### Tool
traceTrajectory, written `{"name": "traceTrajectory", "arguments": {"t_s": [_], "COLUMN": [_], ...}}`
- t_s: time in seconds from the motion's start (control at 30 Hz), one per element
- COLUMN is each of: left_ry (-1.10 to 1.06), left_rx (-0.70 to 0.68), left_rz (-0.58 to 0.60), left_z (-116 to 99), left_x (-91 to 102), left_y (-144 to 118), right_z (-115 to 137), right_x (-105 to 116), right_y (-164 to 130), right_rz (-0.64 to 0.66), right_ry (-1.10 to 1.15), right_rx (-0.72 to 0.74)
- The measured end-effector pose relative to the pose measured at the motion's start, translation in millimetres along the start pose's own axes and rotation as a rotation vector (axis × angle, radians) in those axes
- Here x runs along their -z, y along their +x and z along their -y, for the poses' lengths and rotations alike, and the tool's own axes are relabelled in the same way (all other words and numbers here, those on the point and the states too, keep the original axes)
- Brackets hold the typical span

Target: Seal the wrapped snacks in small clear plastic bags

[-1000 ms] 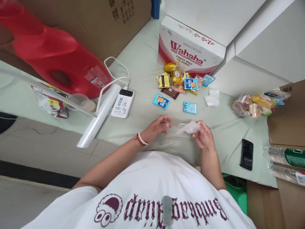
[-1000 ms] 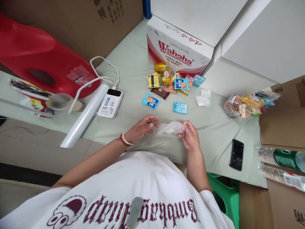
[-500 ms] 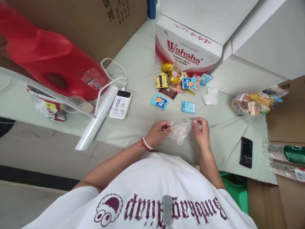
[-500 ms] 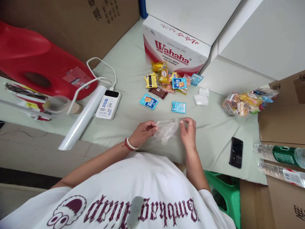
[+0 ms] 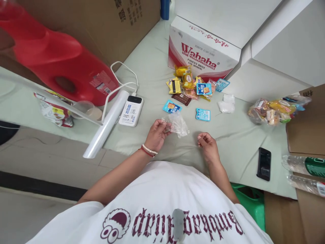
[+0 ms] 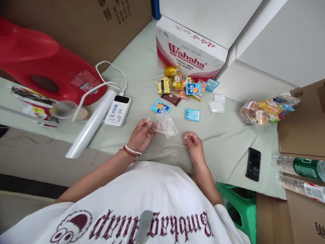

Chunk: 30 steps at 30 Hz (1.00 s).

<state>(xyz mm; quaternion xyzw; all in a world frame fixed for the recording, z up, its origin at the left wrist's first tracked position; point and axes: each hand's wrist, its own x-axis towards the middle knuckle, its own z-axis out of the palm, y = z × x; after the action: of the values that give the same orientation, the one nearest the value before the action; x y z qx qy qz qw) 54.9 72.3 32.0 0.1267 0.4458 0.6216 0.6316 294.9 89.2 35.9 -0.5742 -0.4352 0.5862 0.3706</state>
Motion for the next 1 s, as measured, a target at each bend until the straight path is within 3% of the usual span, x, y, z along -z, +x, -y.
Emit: {"name": "traceTrajectory", "arguments": {"t_s": [0.07, 0.17, 0.23, 0.33, 0.4, 0.53, 0.6, 0.7, 0.77, 0.83, 0.9, 1.0], "left_ry": [0.006, 0.019, 0.041, 0.169, 0.268, 0.286, 0.2, 0.078, 0.09, 0.21, 0.421, 0.729], "left_rx": [0.002, 0.09, 0.121, 0.037, -0.066, -0.202, -0.205, -0.163, -0.162, -0.206, -0.301, -0.478], "left_rz": [0.09, 0.336, 0.441, 0.394, 0.299, 0.235, 0.224, 0.125, 0.018, -0.039, 0.025, 0.264], "left_z": [-5.7, -12.5, -17.0, -25.2, -31.5, -41.4, -43.0, -40.4, -35.8, -29.4, -22.2, -12.6], "left_x": [-3.0, -13.4, -16.6, -9.7, -1.1, 6.0, 3.5, 1.9, 4.4, 7.0, 6.5, 0.9], "left_y": [-7.3, -22.5, -29.3, -29.7, -26.8, -25.2, -24.6, -18.5, -13.7, -13.1, -19.1, -34.5], "right_z": [1.9, 6.5, 10.5, 20.0, 30.7, 57.6, 65.2, 61.0, 50.6, 39.1, 30.3, 24.7], "right_x": [-3.1, -15.0, -20.9, -20.6, -15.6, -4.8, -1.5, 2.5, 3.2, -1.7, -14.3, -40.6], "right_y": [-0.5, 6.5, 15.4, 25.1, 23.4, 3.7, -4.3, -5.9, -4.2, -4.8, -7.2, -5.5], "right_rz": [-0.006, -0.005, 0.109, 0.315, 0.225, -0.153, -0.192, -0.048, 0.126, 0.279, 0.341, 0.281], "right_ry": [0.013, 0.013, -0.001, -0.048, -0.12, -0.383, -0.513, -0.672, -0.698, -0.554, -0.319, -0.144], "right_rx": [-0.016, 0.042, 0.065, 0.062, 0.188, 0.644, 0.726, 0.55, 0.301, 0.052, -0.072, -0.005]}}
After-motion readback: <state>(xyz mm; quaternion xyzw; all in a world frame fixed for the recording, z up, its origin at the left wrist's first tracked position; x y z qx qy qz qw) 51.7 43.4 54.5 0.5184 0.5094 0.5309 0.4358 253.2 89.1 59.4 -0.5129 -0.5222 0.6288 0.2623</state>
